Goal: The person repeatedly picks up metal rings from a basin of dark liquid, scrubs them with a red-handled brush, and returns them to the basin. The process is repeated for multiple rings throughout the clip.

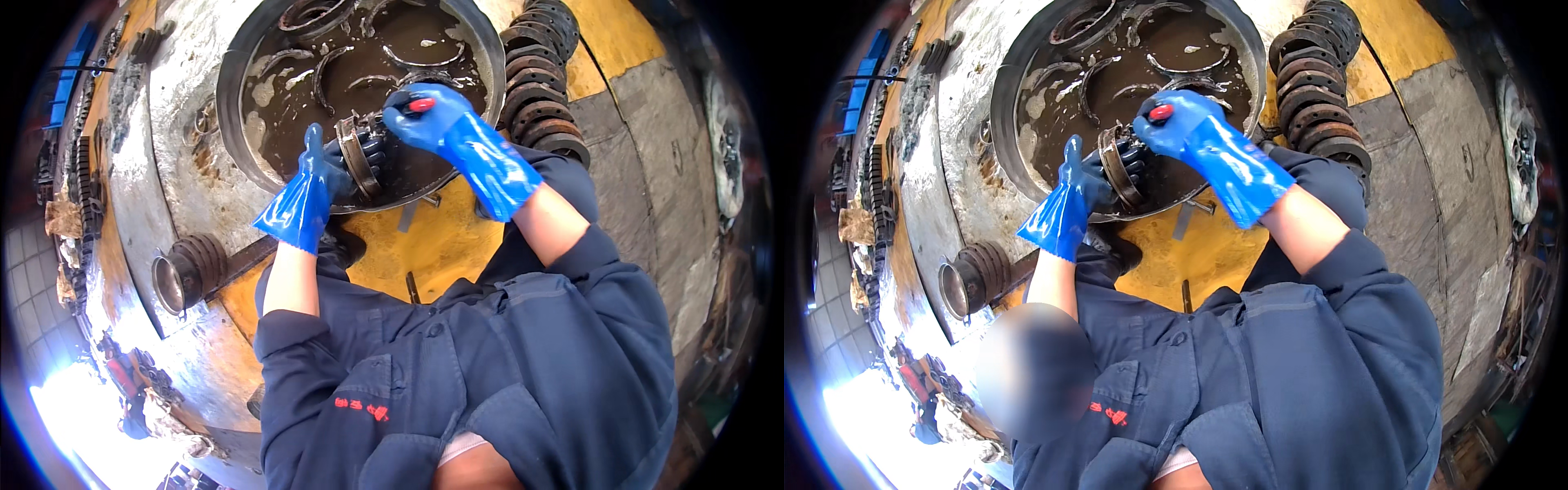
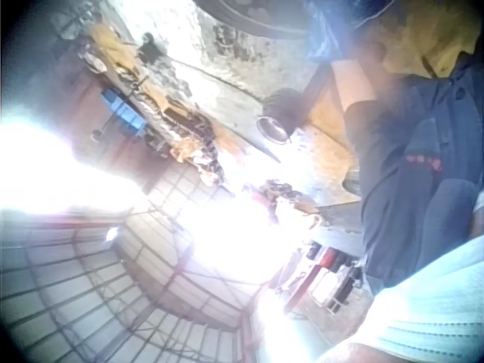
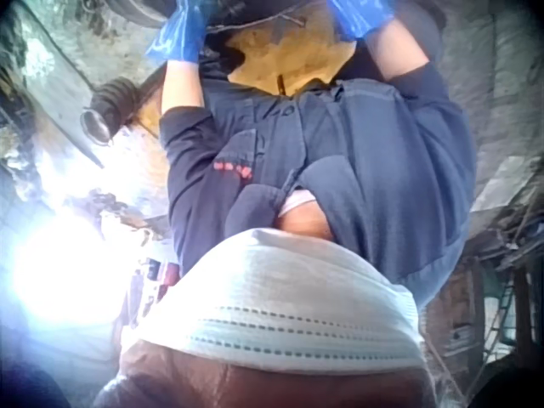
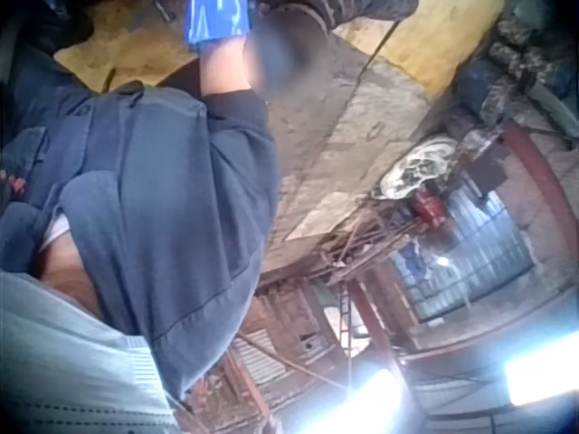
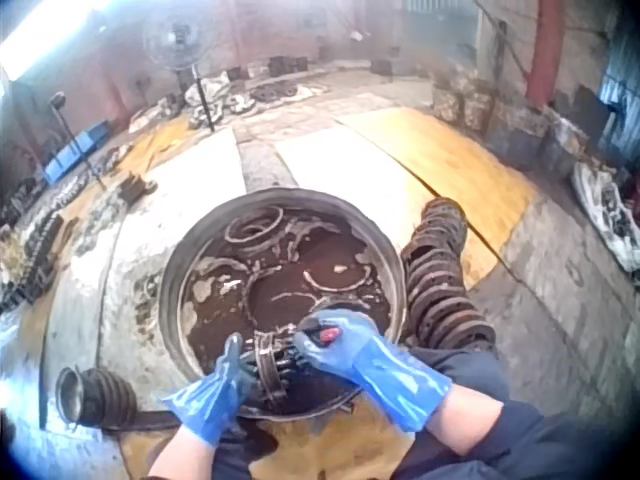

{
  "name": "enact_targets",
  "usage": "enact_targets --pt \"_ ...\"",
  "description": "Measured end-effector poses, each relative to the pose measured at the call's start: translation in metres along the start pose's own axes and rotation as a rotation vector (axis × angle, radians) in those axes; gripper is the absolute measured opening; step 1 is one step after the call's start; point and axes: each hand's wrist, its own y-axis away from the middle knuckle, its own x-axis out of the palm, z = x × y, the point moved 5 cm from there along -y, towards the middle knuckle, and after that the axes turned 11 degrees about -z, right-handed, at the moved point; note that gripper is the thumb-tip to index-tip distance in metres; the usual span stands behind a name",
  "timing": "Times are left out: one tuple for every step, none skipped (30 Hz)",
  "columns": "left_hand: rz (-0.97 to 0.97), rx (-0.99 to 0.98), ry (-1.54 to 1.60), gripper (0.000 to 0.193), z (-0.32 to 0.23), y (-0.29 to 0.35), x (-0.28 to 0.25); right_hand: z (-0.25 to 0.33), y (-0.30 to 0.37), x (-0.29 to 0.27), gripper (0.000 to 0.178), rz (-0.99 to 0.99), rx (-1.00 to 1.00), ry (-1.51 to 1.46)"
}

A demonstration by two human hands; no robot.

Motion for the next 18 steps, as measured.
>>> enact_targets --pt "0.083 -0.001 0.028 0.105 0.003 -0.003 0.001 0.006 0.002 -0.004 0.023 0.05 -0.088 -0.081" --pt "0.165 -0.001 0.057 0.105 0.005 -0.004 0.0 0.013 0.004 -0.008 0.016 0.102 -0.175 -0.162" --pt "0.088 0.086 -0.097 0.108 0.0 -0.001 0.001 0.02 0.011 -0.01 0.013 0.127 -0.398 -0.258" --pt "0.062 0.099 -0.126 0.107 -0.002 0.008 0.008 0.028 0.021 -0.01 0.016 0.159 -0.523 -0.332" --pt "0.034 0.112 -0.155 0.106 -0.002 0.018 0.015 0.036 0.03 -0.006 0.014 0.206 -0.649 -0.331" --pt "0.002 0.128 -0.188 0.105 -0.004 0.029 0.022 0.048 0.04 0.001 0.012 0.25 -0.776 -0.337" --pt "-0.086 0.055 -0.112 0.092 -0.004 0.036 0.023 0.058 0.046 0.017 0.012 0.379 -0.767 -0.113" --pt "-0.098 0.063 -0.108 0.092 -0.004 0.034 0.02 0.065 0.049 0.03 0.012 0.502 -0.749 0.114" --pt "-0.099 0.099 -0.111 0.091 -0.005 0.035 0.014 0.06 0.046 0.046 0.014 0.462 -0.764 0.161" --pt "-0.084 0.145 -0.129 0.091 -0.006 0.029 0.006 0.061 0.042 0.033 0.012 0.358 -0.792 -0.047" --pt "-0.066 0.199 -0.152 0.091 -0.008 0.024 -0.002 0.049 0.03 0.031 0.012 0.23 -0.684 -0.129" --pt "-0.067 0.235 -0.163 0.091 -0.01 0.023 -0.012 0.036 0.018 0.029 0.011 0.107 -0.575 -0.212" --pt "-0.07 0.264 -0.171 0.09 -0.012 0.023 -0.018 0.026 0.006 0.027 0.012 0.088 -0.409 -0.145" --pt "-0.072 0.287 -0.181 0.09 -0.012 0.023 -0.024 0.011 -0.004 0.027 0.027 0.142 -0.106 -0.252" --pt "-0.082 0.302 -0.183 0.09 -0.012 0.023 -0.03 0.01 -0.009 0.018 0.03 0.168 0.093 -0.157" --pt "-0.083 0.315 -0.187 0.09 -0.012 0.023 -0.031 0.007 -0.01 0.007 0.032 0.184 0.293 -0.06" --pt "-0.084 0.325 -0.188 0.089 -0.012 0.024 -0.033 0.002 -0.011 0.004 0.036 0.112 0.34 -0.056" --pt "-0.082 0.335 -0.196 0.089 -0.012 0.025 -0.031 -0.009 -0.01 0.002 0.039 0.039 0.389 -0.056"
